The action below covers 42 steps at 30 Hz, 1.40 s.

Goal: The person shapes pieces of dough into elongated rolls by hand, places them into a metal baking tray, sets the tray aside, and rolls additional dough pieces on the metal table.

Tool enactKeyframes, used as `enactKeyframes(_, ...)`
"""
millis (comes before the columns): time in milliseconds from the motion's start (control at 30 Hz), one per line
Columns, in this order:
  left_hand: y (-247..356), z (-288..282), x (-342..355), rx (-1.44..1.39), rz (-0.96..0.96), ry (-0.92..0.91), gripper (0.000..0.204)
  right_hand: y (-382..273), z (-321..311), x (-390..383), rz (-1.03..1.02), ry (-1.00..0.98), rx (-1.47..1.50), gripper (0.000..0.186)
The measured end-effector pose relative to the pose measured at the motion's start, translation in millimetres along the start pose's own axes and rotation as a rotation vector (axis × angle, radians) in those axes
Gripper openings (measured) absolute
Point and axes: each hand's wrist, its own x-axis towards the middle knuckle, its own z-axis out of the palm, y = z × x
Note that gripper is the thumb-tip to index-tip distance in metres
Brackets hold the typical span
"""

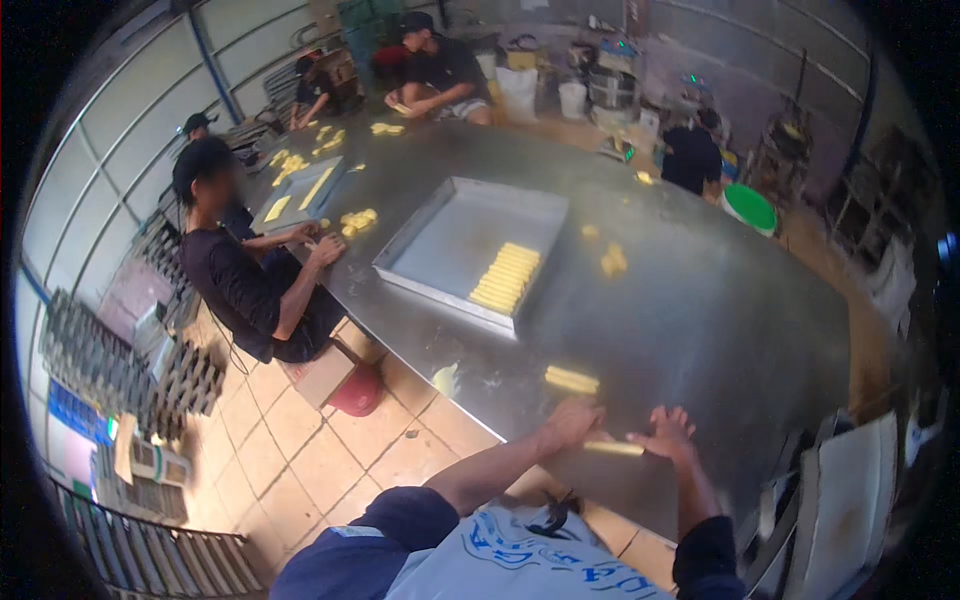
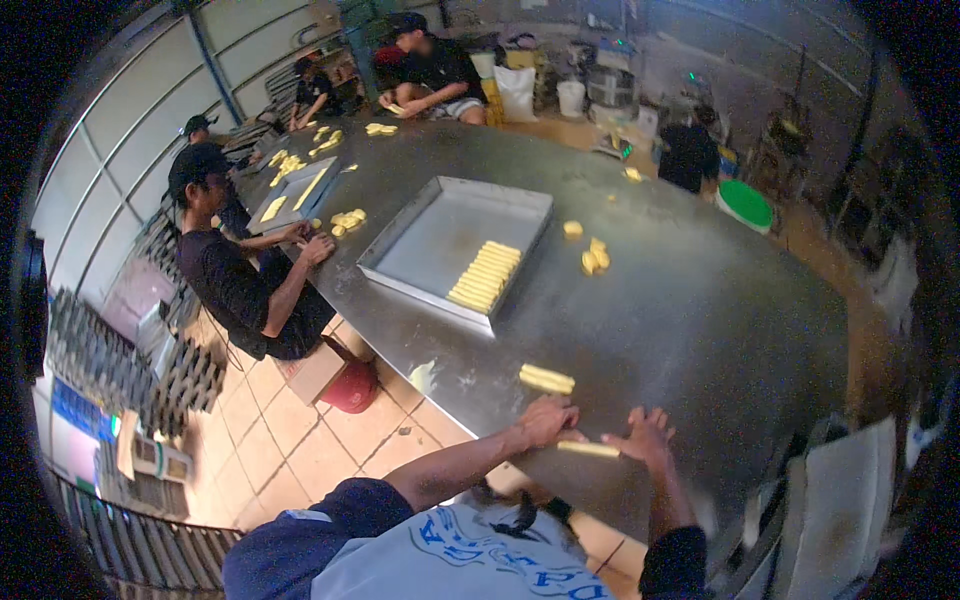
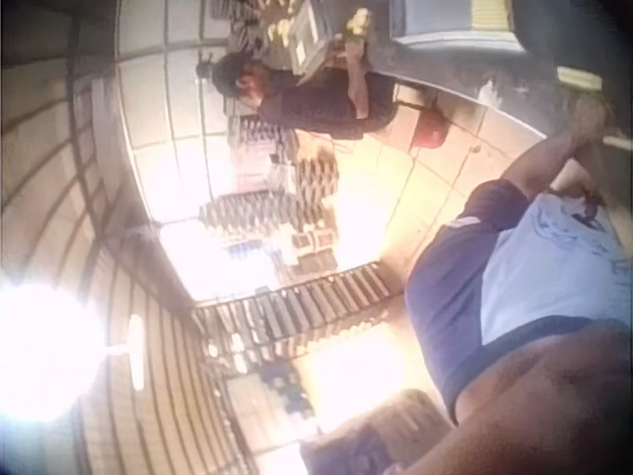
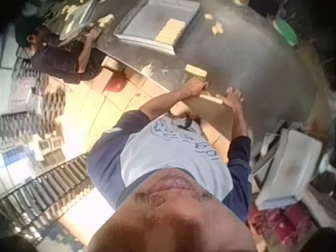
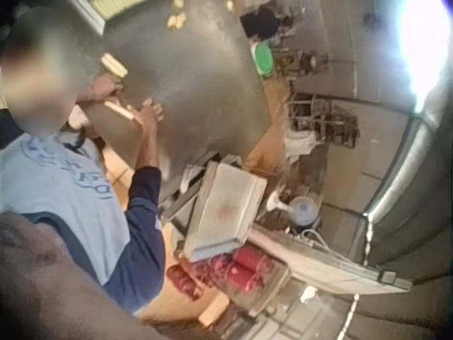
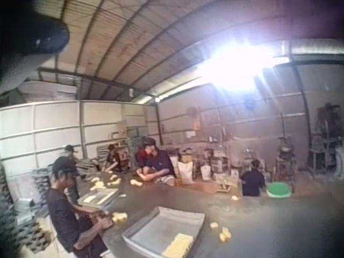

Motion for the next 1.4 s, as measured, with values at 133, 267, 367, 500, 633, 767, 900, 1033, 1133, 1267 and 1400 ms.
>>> enactKeyframes(133, -8, 9, -5, 0.072, 0.003, 0.034, 0.056, 10, 12, -3, -0.06, 0.019, 0.01, 0.069)
enactKeyframes(267, -15, 16, -10, 0.138, 0.129, 0.152, 0.055, 20, 26, 0, -0.098, 0.287, -0.015, 0.054)
enactKeyframes(367, -11, 15, -18, 0.039, 0.048, 0.104, 0.052, 20, 30, -1, -0.168, 0.234, 0.118, 0.043)
enactKeyframes(500, 6, 11, -34, 0.027, 0.015, -0.083, 0.035, 8, 34, -16, -0.449, 0.202, 0.241, 0.028)
enactKeyframes(633, 13, 6, -9, 0.185, 0.006, -0.273, 0.029, 11, 16, -19, -0.492, 0.207, 0.217, 0.028)
enactKeyframes(767, 13, 1, 60, 0.045, 0.198, -0.047, 0.028, 36, -21, 7, -0.484, 0.493, 0.252, 0.022)
enactKeyframes(900, 12, -3, 100, 0.123, 0.107, -0.176, 0.03, 36, -39, 23, -0.218, 0.175, -0.05, 0.024)
enactKeyframes(1033, -3, -19, 85, 0.004, 0.07, -0.143, 0.034, 21, -46, 28, -0.062, 0.372, 0.179, 0.029)
enactKeyframes(1133, -26, -38, 41, -0.209, 0.067, 0.008, 0.04, -9, -53, 61, -0.247, 0.446, 0.028, 0.036)
enactKeyframes(1267, -62, -62, -15, -0.51, 0.053, 0.224, 0.041, -84, -68, 167, -0.465, 0.48, 0.019, 0.029)
enactKeyframes(1400, -99, -80, -63, -0.545, -0.154, 0.229, 0.04, -171, -83, 312, -0.376, 0.431, 0.227, 0.033)
